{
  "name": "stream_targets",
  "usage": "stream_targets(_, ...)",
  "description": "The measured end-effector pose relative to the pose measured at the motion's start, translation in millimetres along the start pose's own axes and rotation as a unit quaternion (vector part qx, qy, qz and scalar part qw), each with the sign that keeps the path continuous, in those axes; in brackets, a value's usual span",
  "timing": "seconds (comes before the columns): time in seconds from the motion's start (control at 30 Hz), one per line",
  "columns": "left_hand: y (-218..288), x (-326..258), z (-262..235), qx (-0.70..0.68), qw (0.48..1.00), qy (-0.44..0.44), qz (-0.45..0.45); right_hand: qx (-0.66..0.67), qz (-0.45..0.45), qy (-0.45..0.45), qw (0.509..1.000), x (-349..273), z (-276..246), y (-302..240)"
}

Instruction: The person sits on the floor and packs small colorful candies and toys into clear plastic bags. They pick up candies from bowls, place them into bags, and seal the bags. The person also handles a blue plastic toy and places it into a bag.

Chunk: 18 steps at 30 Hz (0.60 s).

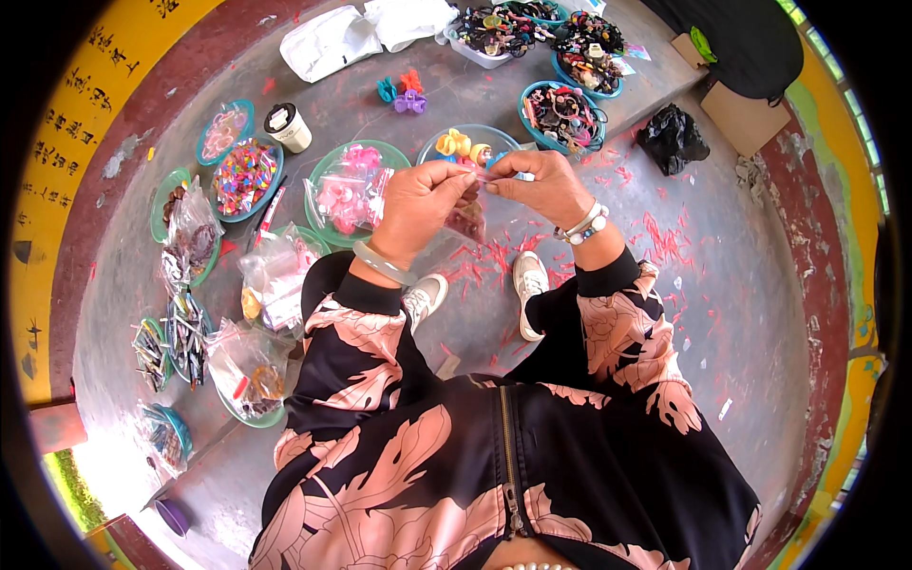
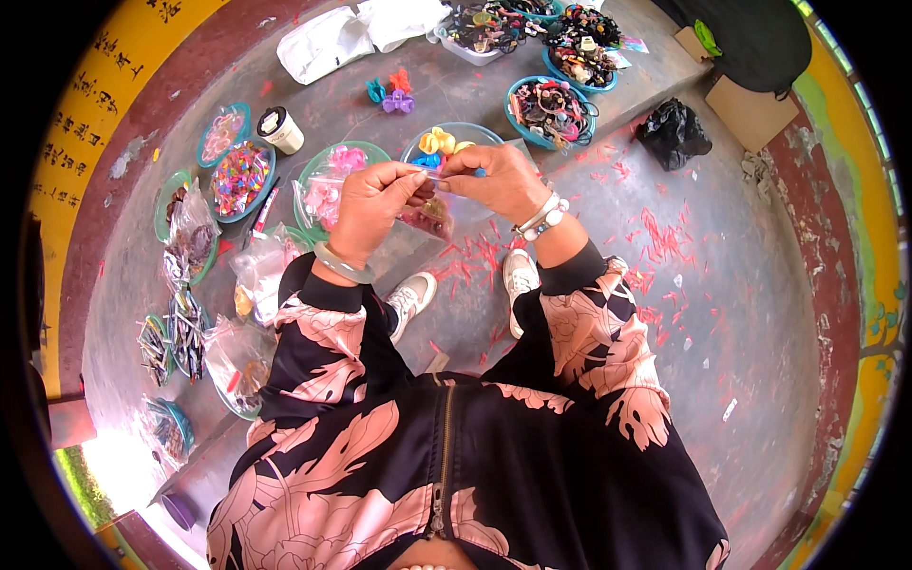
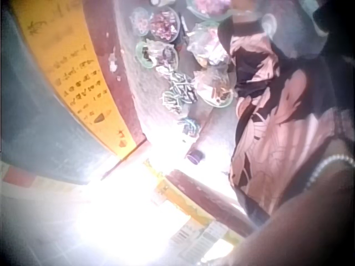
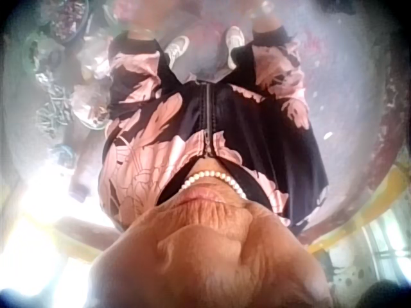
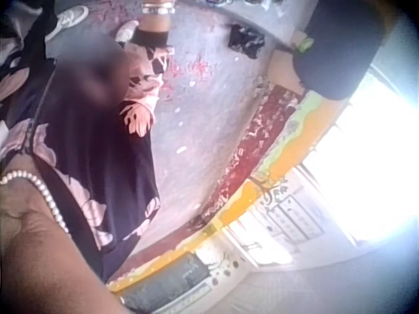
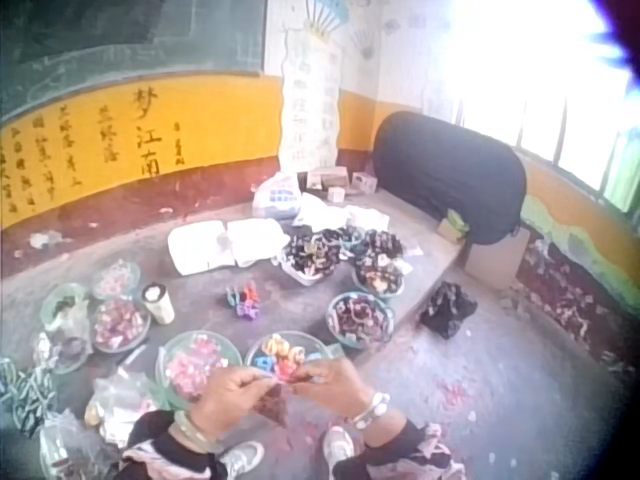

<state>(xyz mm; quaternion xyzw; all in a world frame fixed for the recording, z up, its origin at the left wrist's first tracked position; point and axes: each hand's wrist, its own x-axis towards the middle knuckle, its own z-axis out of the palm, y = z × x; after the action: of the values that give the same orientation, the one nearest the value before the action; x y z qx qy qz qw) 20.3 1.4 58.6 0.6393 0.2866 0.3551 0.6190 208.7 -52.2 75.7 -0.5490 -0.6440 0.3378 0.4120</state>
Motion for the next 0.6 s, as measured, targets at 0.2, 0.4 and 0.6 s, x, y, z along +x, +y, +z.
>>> stream_targets(0.2,-9.3,2.1,2.9,0.036,0.999,-0.011,0.03,-0.01,0.003,0.002,1.0,-0.5,4.9,6.0)
stream_targets(0.4,-6.0,0.4,3.6,0.049,0.999,-0.014,0.014,-0.022,0.007,0.002,1.0,0.0,4.2,9.1)
stream_targets(0.6,-9.2,1.2,3.2,0.036,0.999,-0.014,0.011,-0.006,0.005,0.003,1.0,-0.1,5.6,6.5)
